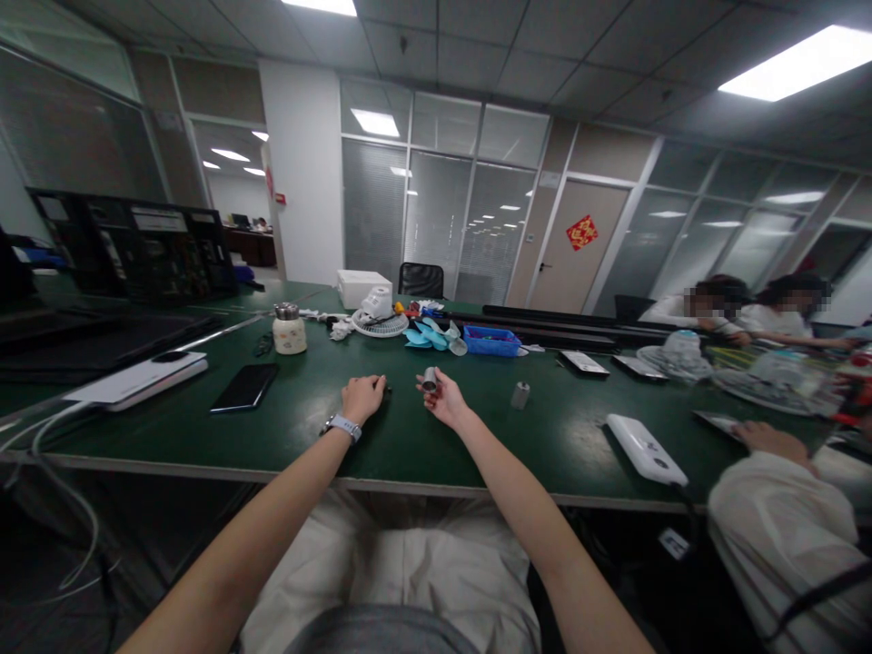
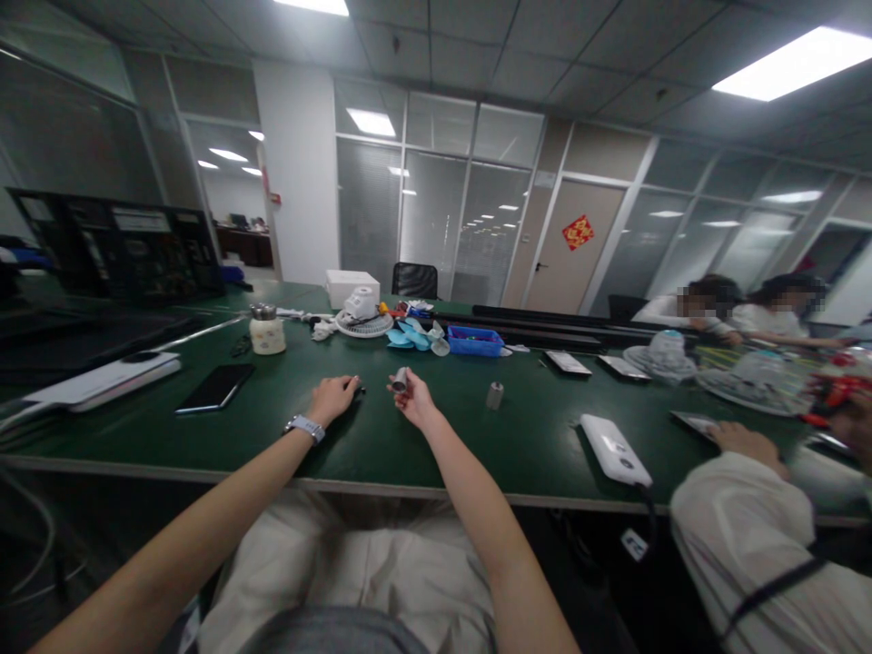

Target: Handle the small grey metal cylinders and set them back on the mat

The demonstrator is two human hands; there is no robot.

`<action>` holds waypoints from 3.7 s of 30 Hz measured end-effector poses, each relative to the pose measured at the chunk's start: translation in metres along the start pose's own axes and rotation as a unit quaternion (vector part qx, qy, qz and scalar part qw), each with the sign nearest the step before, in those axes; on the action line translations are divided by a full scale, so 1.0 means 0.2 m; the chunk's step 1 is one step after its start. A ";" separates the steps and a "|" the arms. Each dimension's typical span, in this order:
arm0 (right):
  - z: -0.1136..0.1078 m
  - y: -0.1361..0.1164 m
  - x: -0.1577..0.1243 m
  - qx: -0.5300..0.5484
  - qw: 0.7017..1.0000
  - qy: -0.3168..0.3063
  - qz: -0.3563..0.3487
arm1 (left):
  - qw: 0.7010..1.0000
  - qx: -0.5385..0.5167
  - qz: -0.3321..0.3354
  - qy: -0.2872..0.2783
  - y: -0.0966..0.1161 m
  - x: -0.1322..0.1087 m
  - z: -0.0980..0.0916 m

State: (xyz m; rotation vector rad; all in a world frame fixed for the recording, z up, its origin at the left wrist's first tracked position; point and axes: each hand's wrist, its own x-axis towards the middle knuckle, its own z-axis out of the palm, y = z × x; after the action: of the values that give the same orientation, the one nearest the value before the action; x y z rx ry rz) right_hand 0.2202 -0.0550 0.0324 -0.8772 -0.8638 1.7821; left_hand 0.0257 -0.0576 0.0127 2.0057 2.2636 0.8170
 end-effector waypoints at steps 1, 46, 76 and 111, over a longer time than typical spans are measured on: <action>0.00 0.00 0.00 -0.004 1.000 0.002 -0.001 | 1.000 0.001 -0.001 -0.002 0.00 0.00 0.00; 0.01 0.01 0.01 0.039 0.997 -0.013 0.058 | 1.000 -0.001 0.002 0.000 -0.01 0.00 0.01; -0.01 0.00 0.00 0.107 0.991 -0.023 0.082 | 1.000 -0.007 0.005 0.001 -0.02 0.01 0.02; -0.01 0.00 0.01 0.108 0.991 -0.014 0.077 | 1.000 0.001 0.007 0.001 -0.01 0.00 0.01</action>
State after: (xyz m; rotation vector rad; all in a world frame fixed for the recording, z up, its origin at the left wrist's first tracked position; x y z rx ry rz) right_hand 0.2224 -0.0527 0.0309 -0.7951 -0.6190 1.9843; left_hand 0.0237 -0.0558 0.0095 2.0261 2.2552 0.8186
